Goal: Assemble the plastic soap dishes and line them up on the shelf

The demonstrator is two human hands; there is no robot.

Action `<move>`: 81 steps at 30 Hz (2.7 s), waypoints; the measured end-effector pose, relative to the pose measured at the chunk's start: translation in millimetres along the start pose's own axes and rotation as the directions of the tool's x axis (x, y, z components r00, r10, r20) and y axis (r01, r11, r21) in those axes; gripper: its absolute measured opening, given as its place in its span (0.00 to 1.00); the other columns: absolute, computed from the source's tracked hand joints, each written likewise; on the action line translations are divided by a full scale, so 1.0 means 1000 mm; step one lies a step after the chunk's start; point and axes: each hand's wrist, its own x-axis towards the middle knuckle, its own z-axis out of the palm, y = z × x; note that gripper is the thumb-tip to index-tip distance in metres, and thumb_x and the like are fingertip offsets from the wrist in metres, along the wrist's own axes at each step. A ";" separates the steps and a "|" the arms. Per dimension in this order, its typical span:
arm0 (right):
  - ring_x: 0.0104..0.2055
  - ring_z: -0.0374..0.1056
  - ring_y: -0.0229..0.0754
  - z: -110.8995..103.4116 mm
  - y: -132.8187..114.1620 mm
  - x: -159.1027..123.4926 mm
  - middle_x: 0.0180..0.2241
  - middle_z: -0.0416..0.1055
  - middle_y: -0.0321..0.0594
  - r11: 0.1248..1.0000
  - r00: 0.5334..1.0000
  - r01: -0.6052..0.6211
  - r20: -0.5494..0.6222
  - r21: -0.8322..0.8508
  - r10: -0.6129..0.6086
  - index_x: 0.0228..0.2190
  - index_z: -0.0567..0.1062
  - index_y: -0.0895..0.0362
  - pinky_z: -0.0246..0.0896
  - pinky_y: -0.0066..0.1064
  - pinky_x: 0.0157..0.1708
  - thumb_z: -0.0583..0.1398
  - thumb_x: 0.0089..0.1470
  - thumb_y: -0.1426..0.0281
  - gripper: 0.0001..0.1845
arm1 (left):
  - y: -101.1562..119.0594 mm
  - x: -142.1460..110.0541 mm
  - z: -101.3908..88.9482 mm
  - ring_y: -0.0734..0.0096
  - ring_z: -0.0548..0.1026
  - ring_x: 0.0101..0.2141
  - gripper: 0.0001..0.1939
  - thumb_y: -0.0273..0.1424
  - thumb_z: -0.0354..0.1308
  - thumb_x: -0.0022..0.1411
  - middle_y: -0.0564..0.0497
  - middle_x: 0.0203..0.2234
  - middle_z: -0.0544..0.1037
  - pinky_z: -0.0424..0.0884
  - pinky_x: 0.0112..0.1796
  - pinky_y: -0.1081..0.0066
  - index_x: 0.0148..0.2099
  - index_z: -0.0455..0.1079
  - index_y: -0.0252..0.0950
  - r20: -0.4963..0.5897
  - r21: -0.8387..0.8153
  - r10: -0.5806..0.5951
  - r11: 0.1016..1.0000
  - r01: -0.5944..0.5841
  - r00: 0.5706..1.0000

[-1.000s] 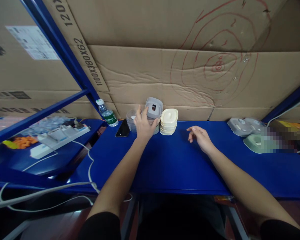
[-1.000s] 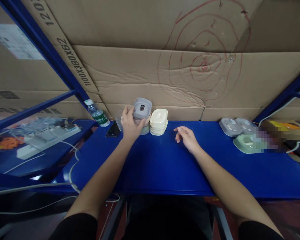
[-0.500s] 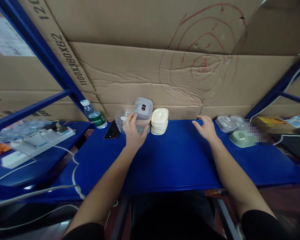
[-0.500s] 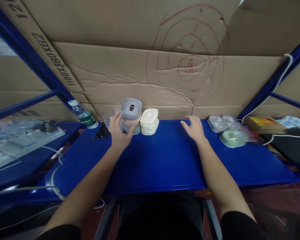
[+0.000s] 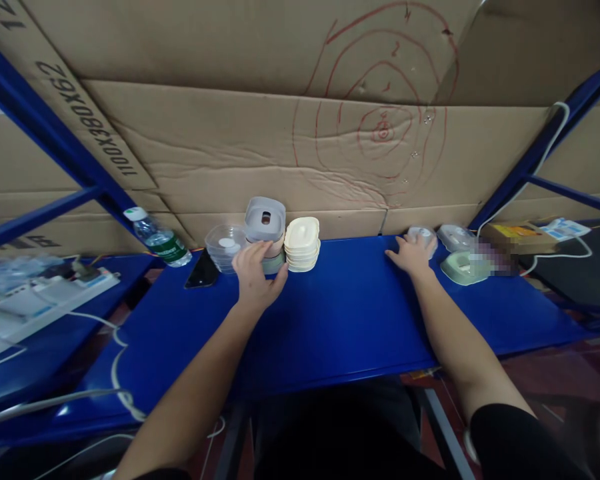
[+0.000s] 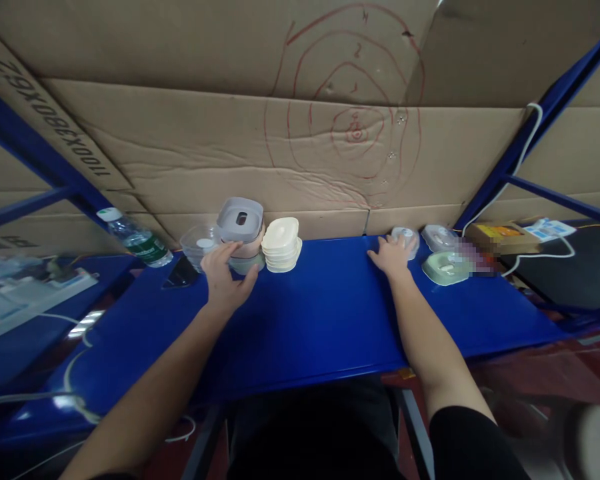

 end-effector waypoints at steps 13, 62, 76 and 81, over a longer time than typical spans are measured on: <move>0.60 0.72 0.58 -0.022 -0.043 -0.020 0.62 0.72 0.51 0.619 0.855 0.341 0.041 0.708 -0.518 0.65 0.70 0.53 0.66 0.51 0.60 0.70 0.51 0.50 0.44 | 0.011 0.004 -0.003 0.53 0.80 0.46 0.18 0.42 0.58 0.65 0.42 0.44 0.82 0.71 0.50 0.52 0.52 0.73 0.39 0.174 -0.048 0.019 0.999 -0.011 0.985; 0.19 0.70 0.39 -0.064 -0.107 -0.071 0.33 0.80 0.36 -0.151 0.922 0.060 -0.113 0.987 -0.371 0.57 0.70 0.49 0.70 0.35 0.22 0.68 0.51 0.43 0.39 | 0.021 0.008 -0.024 0.54 0.78 0.51 0.22 0.57 0.61 0.63 0.43 0.54 0.78 0.75 0.48 0.55 0.43 0.74 0.44 0.186 -0.166 0.327 0.940 -0.299 0.926; 0.25 0.72 0.37 -0.049 -0.112 -0.067 0.33 0.77 0.35 -0.019 0.901 0.069 -0.070 0.997 -0.428 0.55 0.69 0.52 0.71 0.34 0.28 0.70 0.54 0.55 0.32 | -0.094 0.025 -0.064 0.48 0.71 0.57 0.24 0.50 0.61 0.64 0.37 0.53 0.76 0.61 0.59 0.48 0.51 0.69 0.37 -0.193 0.156 -0.335 0.918 0.365 0.922; 0.27 0.72 0.39 -0.046 -0.111 -0.068 0.34 0.78 0.37 0.050 0.884 0.101 -0.067 0.994 -0.462 0.54 0.71 0.53 0.71 0.35 0.30 0.69 0.55 0.55 0.30 | -0.101 0.019 -0.057 0.48 0.73 0.57 0.25 0.47 0.60 0.65 0.37 0.54 0.78 0.63 0.59 0.54 0.55 0.71 0.35 -0.133 0.240 -0.396 0.876 0.417 0.908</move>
